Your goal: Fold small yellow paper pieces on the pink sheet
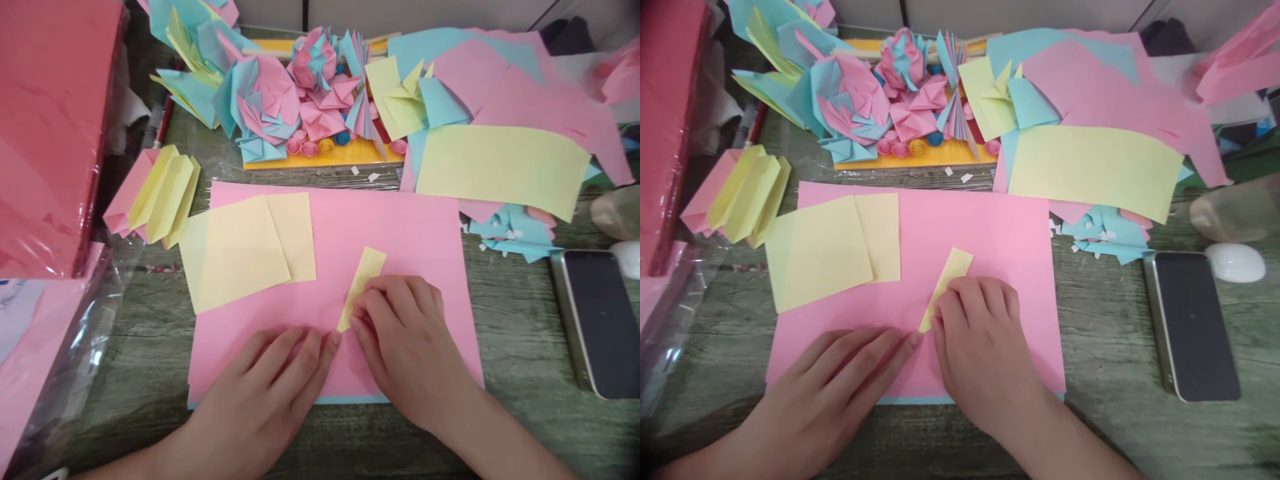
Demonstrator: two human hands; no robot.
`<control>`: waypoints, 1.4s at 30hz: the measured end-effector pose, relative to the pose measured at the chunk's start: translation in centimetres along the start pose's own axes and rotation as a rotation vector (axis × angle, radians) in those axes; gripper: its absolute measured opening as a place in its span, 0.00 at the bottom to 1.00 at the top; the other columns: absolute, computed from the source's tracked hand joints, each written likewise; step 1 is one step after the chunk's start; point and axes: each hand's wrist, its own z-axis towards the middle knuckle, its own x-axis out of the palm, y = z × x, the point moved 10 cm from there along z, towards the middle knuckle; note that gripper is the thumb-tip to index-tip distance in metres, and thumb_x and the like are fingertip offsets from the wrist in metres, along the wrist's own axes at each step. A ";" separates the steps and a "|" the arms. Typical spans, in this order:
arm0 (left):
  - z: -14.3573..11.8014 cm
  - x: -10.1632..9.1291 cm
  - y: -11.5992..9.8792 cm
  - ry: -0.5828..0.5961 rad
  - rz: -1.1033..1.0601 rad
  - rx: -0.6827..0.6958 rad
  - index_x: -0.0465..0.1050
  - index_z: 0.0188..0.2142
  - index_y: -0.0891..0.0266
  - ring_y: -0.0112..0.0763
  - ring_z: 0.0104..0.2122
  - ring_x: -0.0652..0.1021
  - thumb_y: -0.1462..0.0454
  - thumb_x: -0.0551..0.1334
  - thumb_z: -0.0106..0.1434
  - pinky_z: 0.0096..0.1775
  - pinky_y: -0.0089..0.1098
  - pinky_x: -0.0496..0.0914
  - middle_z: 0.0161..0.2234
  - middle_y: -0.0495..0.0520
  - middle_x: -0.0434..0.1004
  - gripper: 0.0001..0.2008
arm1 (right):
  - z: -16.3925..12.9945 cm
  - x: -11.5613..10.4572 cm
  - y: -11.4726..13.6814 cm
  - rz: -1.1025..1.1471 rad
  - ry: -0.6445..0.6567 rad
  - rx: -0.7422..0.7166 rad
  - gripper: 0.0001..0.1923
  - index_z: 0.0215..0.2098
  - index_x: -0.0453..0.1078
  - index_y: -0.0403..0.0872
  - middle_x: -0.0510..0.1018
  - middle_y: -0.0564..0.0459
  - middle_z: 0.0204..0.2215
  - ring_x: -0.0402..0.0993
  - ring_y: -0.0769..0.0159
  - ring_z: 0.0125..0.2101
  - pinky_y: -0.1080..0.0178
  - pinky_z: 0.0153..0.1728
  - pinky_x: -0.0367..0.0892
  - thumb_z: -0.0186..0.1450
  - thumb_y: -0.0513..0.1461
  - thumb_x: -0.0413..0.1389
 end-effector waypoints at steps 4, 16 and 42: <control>-0.1 0.0 0.0 0.004 -0.005 -0.008 0.60 0.56 0.67 0.41 0.47 0.66 0.70 0.49 0.60 0.47 0.42 0.58 0.49 0.57 0.69 0.23 | 0.0 0.0 0.0 -0.003 -0.001 0.004 0.05 0.30 0.63 0.46 0.67 0.47 0.34 0.58 0.57 0.36 0.54 0.35 0.55 0.63 0.37 0.47; 0.0 0.2 -0.1 0.014 -0.001 -0.015 0.57 0.57 0.69 0.43 0.46 0.65 0.69 0.48 0.62 0.47 0.43 0.58 0.49 0.58 0.67 0.23 | 0.1 0.0 0.2 -0.031 0.002 0.012 0.06 0.30 0.63 0.46 0.67 0.46 0.34 0.58 0.57 0.36 0.54 0.35 0.55 0.63 0.37 0.46; 0.7 -0.4 1.4 -0.077 -0.089 -0.039 0.62 0.53 0.61 0.41 0.43 0.66 0.74 0.53 0.57 0.43 0.41 0.62 0.46 0.57 0.68 0.24 | 0.2 -0.1 -0.3 -0.018 0.017 0.062 0.06 0.32 0.64 0.46 0.65 0.48 0.35 0.57 0.58 0.37 0.54 0.39 0.53 0.62 0.39 0.46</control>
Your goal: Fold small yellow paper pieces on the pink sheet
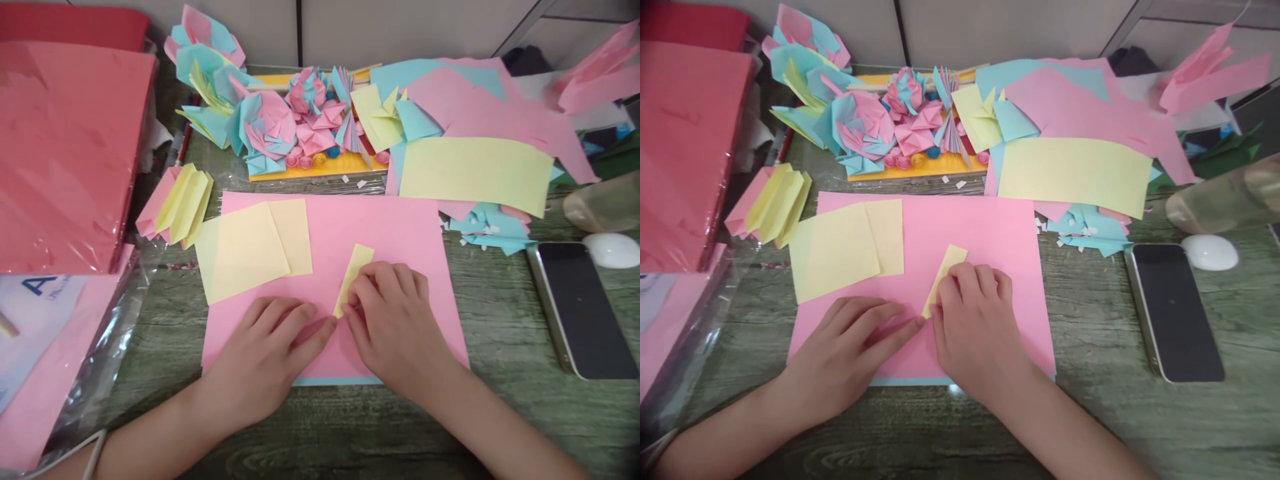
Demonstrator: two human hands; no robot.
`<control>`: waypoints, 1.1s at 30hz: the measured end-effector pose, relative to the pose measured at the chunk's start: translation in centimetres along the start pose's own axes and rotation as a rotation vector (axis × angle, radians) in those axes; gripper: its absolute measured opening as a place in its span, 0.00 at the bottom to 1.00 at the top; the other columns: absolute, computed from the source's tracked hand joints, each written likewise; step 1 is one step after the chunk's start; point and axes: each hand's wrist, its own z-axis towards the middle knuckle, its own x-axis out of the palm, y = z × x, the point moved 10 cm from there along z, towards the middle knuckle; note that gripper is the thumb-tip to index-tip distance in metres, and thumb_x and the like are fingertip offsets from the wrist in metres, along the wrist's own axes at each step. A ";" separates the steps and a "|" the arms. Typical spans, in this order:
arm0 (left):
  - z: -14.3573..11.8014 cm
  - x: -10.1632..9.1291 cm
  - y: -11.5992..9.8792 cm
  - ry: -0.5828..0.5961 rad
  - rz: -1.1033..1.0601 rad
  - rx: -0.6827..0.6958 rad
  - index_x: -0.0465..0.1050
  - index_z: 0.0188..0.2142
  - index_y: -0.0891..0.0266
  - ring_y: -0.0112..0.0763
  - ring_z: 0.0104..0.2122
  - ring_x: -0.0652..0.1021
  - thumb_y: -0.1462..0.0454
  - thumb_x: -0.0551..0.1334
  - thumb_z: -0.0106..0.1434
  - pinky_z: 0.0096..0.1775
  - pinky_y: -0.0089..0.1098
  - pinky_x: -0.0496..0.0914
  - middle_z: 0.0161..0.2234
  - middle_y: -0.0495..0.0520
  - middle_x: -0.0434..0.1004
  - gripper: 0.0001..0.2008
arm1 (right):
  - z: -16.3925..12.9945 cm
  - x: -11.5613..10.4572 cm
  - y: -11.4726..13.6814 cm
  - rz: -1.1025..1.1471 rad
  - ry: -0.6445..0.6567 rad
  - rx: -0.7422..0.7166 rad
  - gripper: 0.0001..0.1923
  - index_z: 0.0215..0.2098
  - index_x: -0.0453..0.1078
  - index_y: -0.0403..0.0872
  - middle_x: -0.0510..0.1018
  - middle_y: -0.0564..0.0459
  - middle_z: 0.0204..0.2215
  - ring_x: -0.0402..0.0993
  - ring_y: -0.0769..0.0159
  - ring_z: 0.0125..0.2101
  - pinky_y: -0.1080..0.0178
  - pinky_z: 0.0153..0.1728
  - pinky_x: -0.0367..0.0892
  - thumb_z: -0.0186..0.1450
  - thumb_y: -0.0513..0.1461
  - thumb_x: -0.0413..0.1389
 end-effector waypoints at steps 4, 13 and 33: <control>0.3 -0.3 -0.7 0.007 0.107 0.004 0.64 0.51 0.62 0.42 0.45 0.66 0.72 0.53 0.55 0.44 0.42 0.60 0.46 0.56 0.68 0.23 | -0.1 -0.1 0.0 0.003 0.004 -0.004 0.07 0.32 0.64 0.46 0.65 0.48 0.35 0.57 0.58 0.37 0.54 0.39 0.53 0.62 0.39 0.46; 0.5 0.5 -0.8 0.022 0.107 -0.017 0.62 0.53 0.62 0.43 0.44 0.65 0.73 0.54 0.54 0.43 0.42 0.60 0.46 0.55 0.68 0.26 | -0.2 0.0 0.0 0.006 0.004 0.000 0.07 0.32 0.64 0.45 0.66 0.48 0.36 0.57 0.58 0.37 0.53 0.39 0.53 0.62 0.39 0.46; 0.5 0.2 -1.1 0.027 0.160 -0.036 0.62 0.54 0.61 0.43 0.46 0.66 0.72 0.53 0.57 0.43 0.43 0.60 0.46 0.55 0.68 0.24 | -0.1 -0.6 -2.0 0.171 0.017 0.009 0.06 0.33 0.63 0.47 0.66 0.51 0.37 0.59 0.60 0.40 0.56 0.40 0.56 0.58 0.40 0.54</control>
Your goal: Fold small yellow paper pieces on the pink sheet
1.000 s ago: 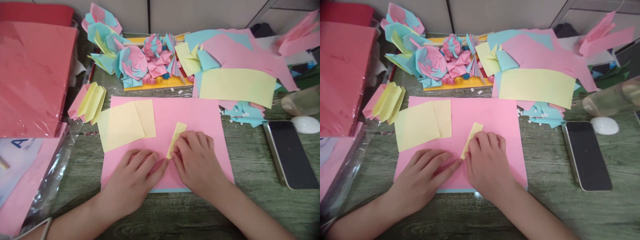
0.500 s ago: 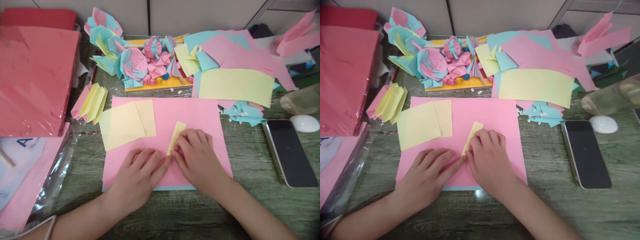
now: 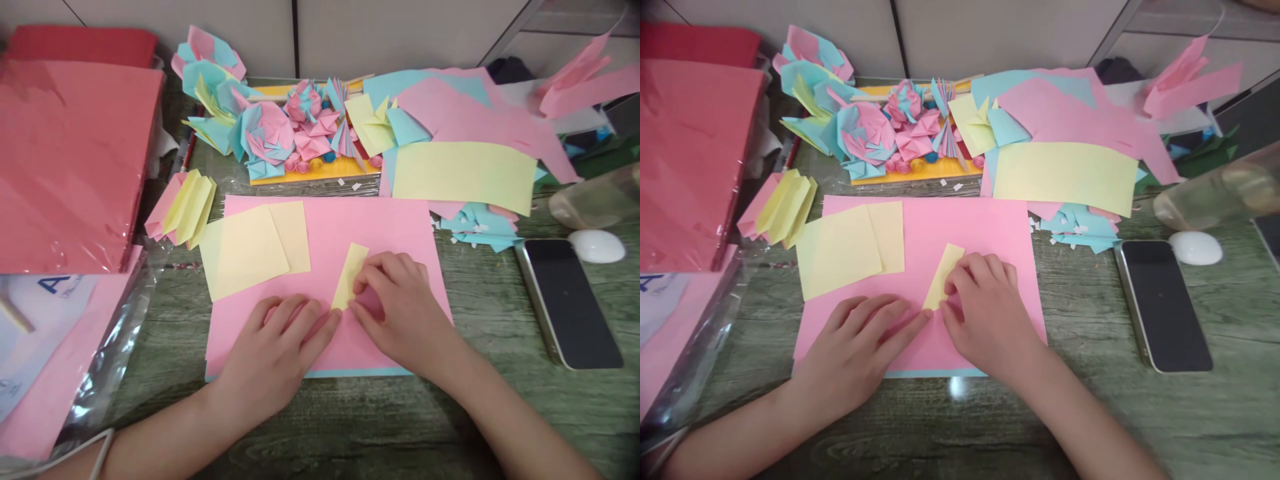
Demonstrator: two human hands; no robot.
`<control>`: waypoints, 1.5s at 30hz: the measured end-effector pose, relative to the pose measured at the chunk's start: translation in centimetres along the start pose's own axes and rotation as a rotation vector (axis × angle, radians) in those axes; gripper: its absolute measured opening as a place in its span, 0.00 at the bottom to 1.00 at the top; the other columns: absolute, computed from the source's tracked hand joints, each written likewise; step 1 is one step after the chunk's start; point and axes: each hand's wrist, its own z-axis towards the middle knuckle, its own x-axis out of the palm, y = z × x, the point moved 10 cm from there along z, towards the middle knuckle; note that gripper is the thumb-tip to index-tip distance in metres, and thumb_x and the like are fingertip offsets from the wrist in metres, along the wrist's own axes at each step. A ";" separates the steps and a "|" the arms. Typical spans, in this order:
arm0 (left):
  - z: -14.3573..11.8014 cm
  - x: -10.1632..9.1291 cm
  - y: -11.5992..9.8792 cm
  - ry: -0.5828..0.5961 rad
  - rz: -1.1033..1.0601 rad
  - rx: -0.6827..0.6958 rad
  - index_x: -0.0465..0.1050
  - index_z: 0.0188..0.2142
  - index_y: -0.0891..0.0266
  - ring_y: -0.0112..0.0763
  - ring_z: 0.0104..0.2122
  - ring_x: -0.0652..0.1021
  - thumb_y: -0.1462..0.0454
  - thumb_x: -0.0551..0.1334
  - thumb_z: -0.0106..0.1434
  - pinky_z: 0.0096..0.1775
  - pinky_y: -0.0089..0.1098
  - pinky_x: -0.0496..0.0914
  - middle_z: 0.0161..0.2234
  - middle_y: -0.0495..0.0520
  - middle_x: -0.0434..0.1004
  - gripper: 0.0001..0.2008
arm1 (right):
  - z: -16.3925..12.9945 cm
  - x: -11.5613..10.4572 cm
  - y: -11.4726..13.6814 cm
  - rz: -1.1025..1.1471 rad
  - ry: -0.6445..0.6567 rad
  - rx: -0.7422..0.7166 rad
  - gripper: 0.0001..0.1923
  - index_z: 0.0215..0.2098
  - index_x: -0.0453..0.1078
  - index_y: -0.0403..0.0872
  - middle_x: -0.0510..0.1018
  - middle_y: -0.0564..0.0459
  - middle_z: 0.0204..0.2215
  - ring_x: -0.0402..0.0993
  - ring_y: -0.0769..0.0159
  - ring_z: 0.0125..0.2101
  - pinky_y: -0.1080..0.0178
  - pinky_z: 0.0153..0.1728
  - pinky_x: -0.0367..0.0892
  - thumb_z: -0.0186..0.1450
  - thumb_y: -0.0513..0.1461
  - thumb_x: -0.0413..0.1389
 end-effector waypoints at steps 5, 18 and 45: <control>-0.2 -0.3 0.1 -0.024 -0.013 -0.010 0.63 0.54 0.62 0.43 0.48 0.65 0.72 0.52 0.58 0.45 0.43 0.59 0.46 0.55 0.70 0.23 | 0.1 0.1 -0.7 0.035 0.019 0.035 0.03 0.31 0.64 0.49 0.66 0.52 0.37 0.59 0.61 0.41 0.56 0.42 0.56 0.58 0.38 0.54; -0.7 -0.9 -0.4 -0.077 0.033 -0.031 0.66 0.50 0.65 0.42 0.50 0.65 0.71 0.53 0.60 0.47 0.43 0.59 0.43 0.57 0.71 0.18 | -0.1 -0.3 -0.2 0.031 -0.017 0.002 0.02 0.31 0.65 0.48 0.66 0.51 0.38 0.60 0.60 0.41 0.55 0.42 0.56 0.59 0.38 0.53; -0.7 -0.4 -1.6 -0.039 -0.171 0.069 0.60 0.56 0.61 0.39 0.58 0.58 0.59 0.50 0.66 0.56 0.43 0.53 0.58 0.53 0.60 0.20 | -1.1 -1.4 0.6 -0.107 -0.272 -0.078 0.15 0.47 0.68 0.53 0.69 0.50 0.49 0.59 0.59 0.49 0.52 0.48 0.56 0.63 0.37 0.50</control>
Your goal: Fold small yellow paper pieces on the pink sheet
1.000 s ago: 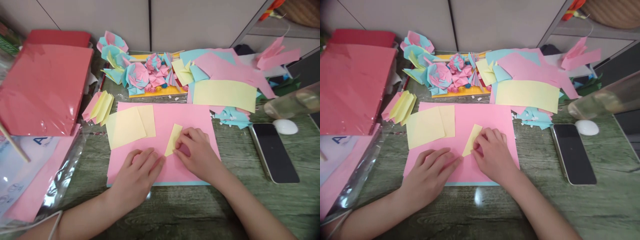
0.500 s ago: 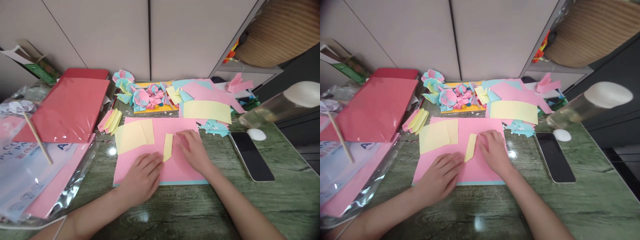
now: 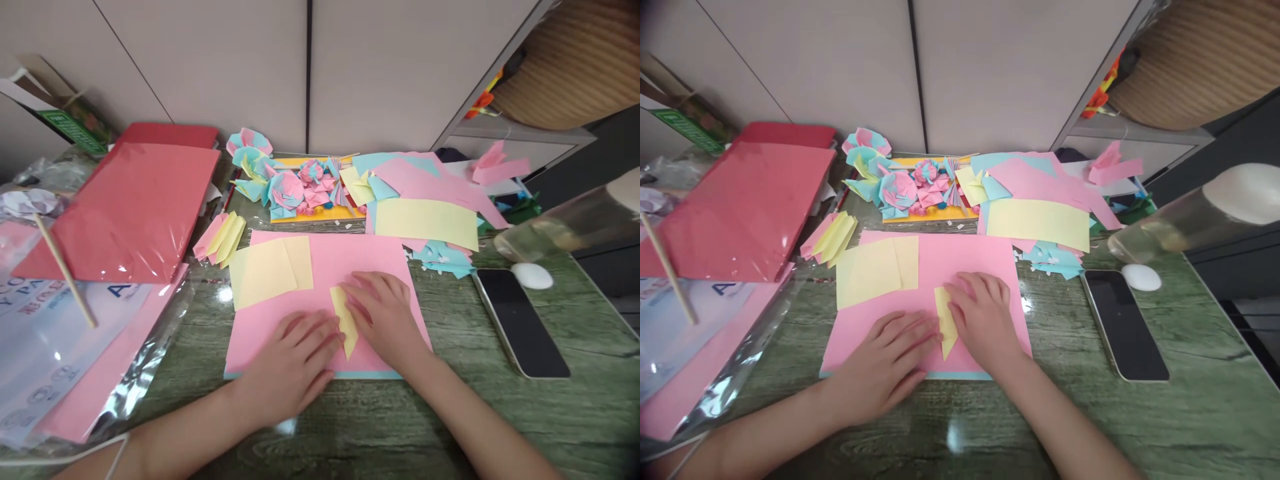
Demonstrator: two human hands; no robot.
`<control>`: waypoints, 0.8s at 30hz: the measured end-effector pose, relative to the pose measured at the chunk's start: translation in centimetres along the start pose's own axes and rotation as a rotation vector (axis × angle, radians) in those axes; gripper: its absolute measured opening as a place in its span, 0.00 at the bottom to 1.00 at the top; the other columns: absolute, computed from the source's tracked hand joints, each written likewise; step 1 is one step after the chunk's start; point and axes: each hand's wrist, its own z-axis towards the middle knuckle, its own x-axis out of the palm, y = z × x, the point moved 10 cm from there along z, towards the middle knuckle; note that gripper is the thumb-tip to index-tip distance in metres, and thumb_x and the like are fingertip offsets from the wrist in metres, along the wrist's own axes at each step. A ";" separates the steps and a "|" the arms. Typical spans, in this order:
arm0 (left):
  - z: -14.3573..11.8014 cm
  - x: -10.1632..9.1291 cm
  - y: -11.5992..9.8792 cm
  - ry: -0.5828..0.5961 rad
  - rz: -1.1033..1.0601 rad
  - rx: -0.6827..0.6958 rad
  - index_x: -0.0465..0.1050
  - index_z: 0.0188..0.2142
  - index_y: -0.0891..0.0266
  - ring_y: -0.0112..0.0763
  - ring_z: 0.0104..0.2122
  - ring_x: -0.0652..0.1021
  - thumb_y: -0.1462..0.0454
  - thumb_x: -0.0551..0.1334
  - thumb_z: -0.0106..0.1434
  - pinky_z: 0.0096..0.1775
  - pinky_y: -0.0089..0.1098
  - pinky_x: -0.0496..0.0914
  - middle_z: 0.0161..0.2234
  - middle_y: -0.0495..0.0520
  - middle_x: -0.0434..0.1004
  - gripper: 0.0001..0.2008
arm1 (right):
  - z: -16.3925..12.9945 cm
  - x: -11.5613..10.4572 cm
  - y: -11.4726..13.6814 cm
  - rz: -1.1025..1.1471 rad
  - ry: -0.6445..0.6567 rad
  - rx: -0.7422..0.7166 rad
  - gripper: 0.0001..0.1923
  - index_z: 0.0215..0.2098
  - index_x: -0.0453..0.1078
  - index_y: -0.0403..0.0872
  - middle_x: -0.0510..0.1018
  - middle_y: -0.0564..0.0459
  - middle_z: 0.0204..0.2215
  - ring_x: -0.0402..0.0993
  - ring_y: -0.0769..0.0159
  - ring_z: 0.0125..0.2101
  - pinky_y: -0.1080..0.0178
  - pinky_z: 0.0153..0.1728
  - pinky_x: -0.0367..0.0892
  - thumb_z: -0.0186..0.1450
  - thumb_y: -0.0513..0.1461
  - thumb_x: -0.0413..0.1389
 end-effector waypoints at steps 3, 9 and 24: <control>0.1 0.7 0.4 0.056 0.092 0.011 0.54 0.59 0.60 0.43 0.60 0.53 0.53 0.47 0.66 0.56 0.47 0.49 0.61 0.52 0.54 0.25 | -0.1 0.0 0.3 0.033 -0.019 -0.017 0.14 0.45 0.69 0.51 0.71 0.50 0.47 0.60 0.60 0.47 0.52 0.48 0.57 0.62 0.36 0.51; -0.2 1.0 0.8 0.094 0.137 0.050 0.54 0.59 0.58 0.45 0.61 0.51 0.49 0.46 0.65 0.57 0.48 0.43 0.61 0.51 0.52 0.27 | 0.1 0.6 0.4 0.197 0.084 -0.082 0.13 0.45 0.69 0.51 0.75 0.54 0.44 0.63 0.63 0.48 0.54 0.48 0.59 0.64 0.35 0.49; -0.6 1.0 2.3 0.124 0.004 0.100 0.53 0.60 0.56 0.41 0.59 0.55 0.50 0.49 0.65 0.60 0.48 0.36 0.61 0.48 0.54 0.26 | -1.2 0.3 3.3 0.131 0.186 -0.464 0.17 0.48 0.67 0.42 0.72 0.50 0.50 0.59 0.58 0.53 0.51 0.53 0.53 0.63 0.31 0.46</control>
